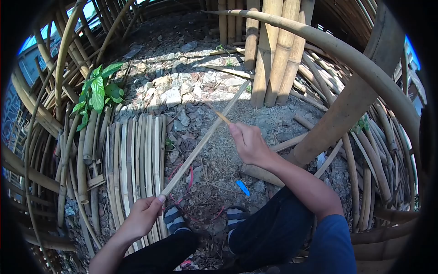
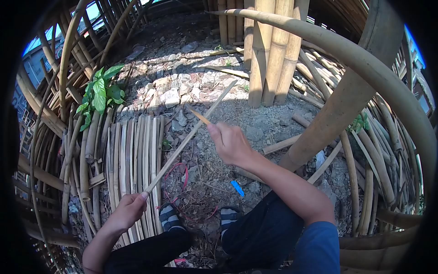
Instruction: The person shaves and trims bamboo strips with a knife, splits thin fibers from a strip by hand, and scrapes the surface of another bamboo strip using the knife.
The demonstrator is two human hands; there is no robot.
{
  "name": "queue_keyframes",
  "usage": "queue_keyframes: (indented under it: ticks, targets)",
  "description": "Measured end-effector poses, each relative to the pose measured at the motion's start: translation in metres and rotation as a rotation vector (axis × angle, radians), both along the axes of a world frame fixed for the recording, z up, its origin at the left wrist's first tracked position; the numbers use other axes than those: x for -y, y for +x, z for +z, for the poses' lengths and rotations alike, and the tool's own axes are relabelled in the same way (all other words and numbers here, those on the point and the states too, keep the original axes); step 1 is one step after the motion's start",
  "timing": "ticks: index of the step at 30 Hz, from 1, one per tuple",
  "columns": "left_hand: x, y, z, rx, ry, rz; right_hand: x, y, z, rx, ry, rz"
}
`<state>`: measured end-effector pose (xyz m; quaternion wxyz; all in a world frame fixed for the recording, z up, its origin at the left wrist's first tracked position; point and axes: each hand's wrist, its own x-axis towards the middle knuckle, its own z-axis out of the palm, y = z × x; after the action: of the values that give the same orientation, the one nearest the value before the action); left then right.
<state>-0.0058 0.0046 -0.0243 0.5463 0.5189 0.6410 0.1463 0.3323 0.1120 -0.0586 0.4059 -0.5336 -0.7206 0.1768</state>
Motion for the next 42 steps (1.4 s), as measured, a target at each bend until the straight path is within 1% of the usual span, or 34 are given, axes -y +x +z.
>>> queue_keyframes:
  ticks: [1, 3, 7, 9, 10, 12, 15, 16, 17, 19, 20, 22, 24, 26, 29, 30, 32, 33, 35, 36, 37, 39, 40, 42]
  targets:
    - [0.0, 0.003, 0.003, -0.025, 0.018, -0.037, 0.014, -0.02, -0.001, 0.024, 0.0, 0.114]
    - [0.0, 0.008, 0.01, -0.048, -0.012, -0.03, 0.04, -0.05, -0.01, 0.119, 0.008, 0.228]
    - [-0.001, 0.012, 0.013, -0.072, 0.047, -0.069, 0.055, -0.066, -0.009, 0.206, 0.022, 0.268]
    - [0.0, 0.014, 0.017, -0.134, 0.142, -0.116, 0.048, -0.058, -0.012, 0.279, 0.107, 0.245]
    - [0.0, 0.012, 0.017, -0.136, 0.142, -0.116, 0.035, -0.05, -0.01, 0.277, 0.108, 0.244]
    - [-0.001, 0.006, 0.017, -0.157, 0.179, -0.077, 0.003, -0.029, -0.004, 0.223, -0.041, -0.092]
    - [-0.001, 0.009, 0.02, -0.175, 0.117, -0.073, 0.001, -0.02, -0.011, 0.193, -0.064, -0.059]
    - [-0.002, 0.007, 0.013, -0.144, 0.115, -0.071, 0.011, -0.027, -0.008, 0.196, -0.13, -0.008]
    - [-0.002, 0.008, 0.012, -0.144, 0.111, -0.074, 0.026, -0.04, -0.005, 0.196, -0.135, -0.01]
    - [-0.002, 0.01, 0.012, -0.123, 0.15, -0.08, 0.048, -0.058, -0.001, 0.303, -0.074, 0.169]
    - [-0.001, 0.012, 0.015, -0.127, 0.152, -0.078, 0.047, -0.058, -0.002, 0.301, -0.074, 0.176]
    - [0.001, 0.009, 0.013, -0.162, 0.184, -0.079, 0.043, -0.056, -0.001, 0.324, 0.015, 0.161]
    - [0.003, 0.008, 0.017, -0.204, 0.217, -0.082, 0.01, -0.032, 0.0, 0.305, -0.095, -0.057]
    - [0.006, 0.006, 0.013, -0.209, 0.188, -0.098, -0.027, 0.01, -0.014, 0.313, -0.203, -0.182]
    - [0.004, 0.005, 0.0, -0.147, 0.138, -0.092, -0.012, 0.009, -0.01, 0.278, -0.249, -0.163]
    - [0.002, 0.006, 0.0, -0.154, 0.154, -0.087, 0.005, -0.007, -0.01, 0.271, -0.252, -0.086]
    - [0.0, 0.01, 0.005, -0.161, 0.157, -0.057, 0.04, -0.039, -0.014, 0.259, -0.165, 0.125]
    - [0.0, 0.011, 0.007, -0.166, 0.157, -0.052, 0.039, -0.041, -0.012, 0.255, -0.164, 0.13]
    - [0.002, 0.01, 0.009, -0.183, 0.239, -0.041, 0.036, -0.043, -0.01, 0.349, -0.041, 0.142]
    - [0.003, 0.012, 0.012, -0.222, 0.293, -0.032, 0.028, -0.04, -0.015, 0.369, 0.101, 0.153]
    - [0.004, 0.013, 0.011, -0.226, 0.293, -0.027, 0.025, -0.039, -0.019, 0.365, 0.102, 0.158]
    - [0.003, 0.012, 0.009, -0.252, 0.393, -0.023, 0.02, -0.039, -0.022, 0.401, 0.26, 0.117]
    - [0.003, 0.013, 0.013, -0.256, 0.406, -0.029, 0.018, -0.036, -0.022, 0.398, 0.258, 0.117]
    - [0.003, 0.011, 0.014, -0.266, 0.423, -0.038, 0.011, -0.029, -0.02, 0.48, 0.302, 0.066]
